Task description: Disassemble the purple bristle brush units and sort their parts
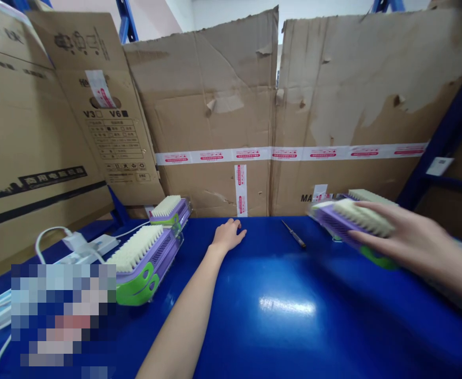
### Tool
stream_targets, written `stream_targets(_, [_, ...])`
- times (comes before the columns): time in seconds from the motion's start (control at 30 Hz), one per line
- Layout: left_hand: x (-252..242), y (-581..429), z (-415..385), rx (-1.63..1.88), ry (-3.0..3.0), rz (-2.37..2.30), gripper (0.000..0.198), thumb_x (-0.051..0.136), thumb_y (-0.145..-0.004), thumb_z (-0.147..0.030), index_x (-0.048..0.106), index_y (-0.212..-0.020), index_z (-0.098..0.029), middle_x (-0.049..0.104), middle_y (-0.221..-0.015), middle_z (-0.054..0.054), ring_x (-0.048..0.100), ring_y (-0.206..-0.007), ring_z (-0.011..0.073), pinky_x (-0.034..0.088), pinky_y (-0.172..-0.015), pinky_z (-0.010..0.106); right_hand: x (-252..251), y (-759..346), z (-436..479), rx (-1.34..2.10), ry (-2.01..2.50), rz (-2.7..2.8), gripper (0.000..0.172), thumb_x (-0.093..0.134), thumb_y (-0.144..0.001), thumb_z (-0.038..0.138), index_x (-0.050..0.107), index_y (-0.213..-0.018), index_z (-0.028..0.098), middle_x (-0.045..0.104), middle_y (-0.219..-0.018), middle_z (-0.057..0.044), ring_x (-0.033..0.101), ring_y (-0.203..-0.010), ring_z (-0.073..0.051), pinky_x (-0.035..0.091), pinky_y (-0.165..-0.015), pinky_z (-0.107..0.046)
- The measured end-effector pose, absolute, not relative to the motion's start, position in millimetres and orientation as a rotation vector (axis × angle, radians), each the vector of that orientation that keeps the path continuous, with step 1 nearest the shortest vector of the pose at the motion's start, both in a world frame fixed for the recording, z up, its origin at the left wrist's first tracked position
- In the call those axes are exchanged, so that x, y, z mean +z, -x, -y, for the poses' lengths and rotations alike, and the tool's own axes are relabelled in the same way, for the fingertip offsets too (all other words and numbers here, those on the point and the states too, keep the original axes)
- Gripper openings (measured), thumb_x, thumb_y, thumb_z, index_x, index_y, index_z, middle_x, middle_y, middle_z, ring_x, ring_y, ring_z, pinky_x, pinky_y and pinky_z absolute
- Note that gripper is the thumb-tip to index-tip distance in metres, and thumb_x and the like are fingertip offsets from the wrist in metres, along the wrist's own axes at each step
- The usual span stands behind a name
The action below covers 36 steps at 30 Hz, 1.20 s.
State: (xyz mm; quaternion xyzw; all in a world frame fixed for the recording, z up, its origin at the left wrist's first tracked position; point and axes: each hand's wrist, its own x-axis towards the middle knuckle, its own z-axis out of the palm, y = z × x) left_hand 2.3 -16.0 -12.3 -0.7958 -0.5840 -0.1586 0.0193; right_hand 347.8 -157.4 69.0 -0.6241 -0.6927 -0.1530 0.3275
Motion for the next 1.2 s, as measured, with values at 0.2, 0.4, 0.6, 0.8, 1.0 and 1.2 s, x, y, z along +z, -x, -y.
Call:
stream_targets(0.2, [-14.6,1.5,9.9,-0.730,2.462,1.925,0.032,0.043,-0.085,-0.046,0.054,-0.105,-0.022,0.066,-0.093,0.006,0.063,-0.084,0.0217,0.043,-0.068,0.029,39.1,-229.4,80.2,-0.169,1.557,2.070,0.056,0.060,-0.071,0.040,0.053,-0.123,0.020,0.061,-0.112,-0.010,0.060,-0.093,-0.025,0.046,-0.079,-0.035])
stream_targets(0.4, [-15.4,8.6,5.7,-1.052,2.431,1.998,0.032,0.037,-0.089,-0.042,0.049,-0.111,-0.023,0.067,-0.083,0.004,0.064,-0.082,0.0205,0.042,-0.068,0.028,-1.1,-207.3,49.7,-0.195,1.361,2.245,0.059,0.055,-0.076,0.039,0.044,-0.132,0.023,0.051,-0.126,-0.011,0.052,-0.108,-0.026,0.042,-0.087,-0.039])
stream_targets(0.6, [-13.9,1.6,12.4,-1.127,2.439,1.925,0.046,0.042,-0.084,-0.054,0.047,-0.119,-0.024,0.063,-0.107,0.008,0.059,-0.100,0.0232,0.043,-0.081,0.033,-20.2,-230.0,49.7,-0.319,1.358,2.132,0.068,0.049,-0.080,0.051,0.033,-0.139,0.020,0.045,-0.131,-0.016,0.042,-0.117,-0.030,0.038,-0.092,-0.045])
stream_targets(0.8, [-13.9,-2.0,12.5,-0.974,2.821,1.837,0.073,0.063,-0.065,-0.061,0.041,-0.128,-0.032,0.043,-0.139,0.004,0.040,-0.126,0.0282,0.028,-0.104,0.045,-26.7,-231.0,48.6,-0.465,1.405,2.140,0.069,0.049,-0.078,0.041,0.029,-0.141,0.020,0.042,-0.134,-0.016,0.034,-0.125,-0.033,0.014,-0.103,-0.059])
stream_targets(1.0, [-9.4,-3.2,14.4,-1.121,2.908,1.889,0.076,0.079,-0.052,-0.044,0.049,-0.118,-0.024,0.062,-0.114,0.004,0.056,-0.108,0.0239,0.042,-0.092,0.038,-26.9,-230.7,48.0,-0.389,1.380,2.210,0.074,0.050,-0.076,0.038,0.022,-0.142,0.018,0.036,-0.139,-0.019,0.028,-0.130,-0.033,0.009,-0.105,-0.058])
stream_targets(1.2, [-6.1,7.6,6.1,-1.305,3.200,1.850,0.098,0.082,-0.049,-0.020,0.036,-0.135,-0.020,0.055,-0.126,0.011,0.055,-0.112,0.0215,0.046,-0.092,0.033,-25.7,-233.6,47.1,-0.156,1.386,2.158,0.086,0.055,-0.074,0.047,0.014,-0.144,0.019,0.032,-0.142,-0.018,0.027,-0.132,-0.031,0.013,-0.107,-0.055])
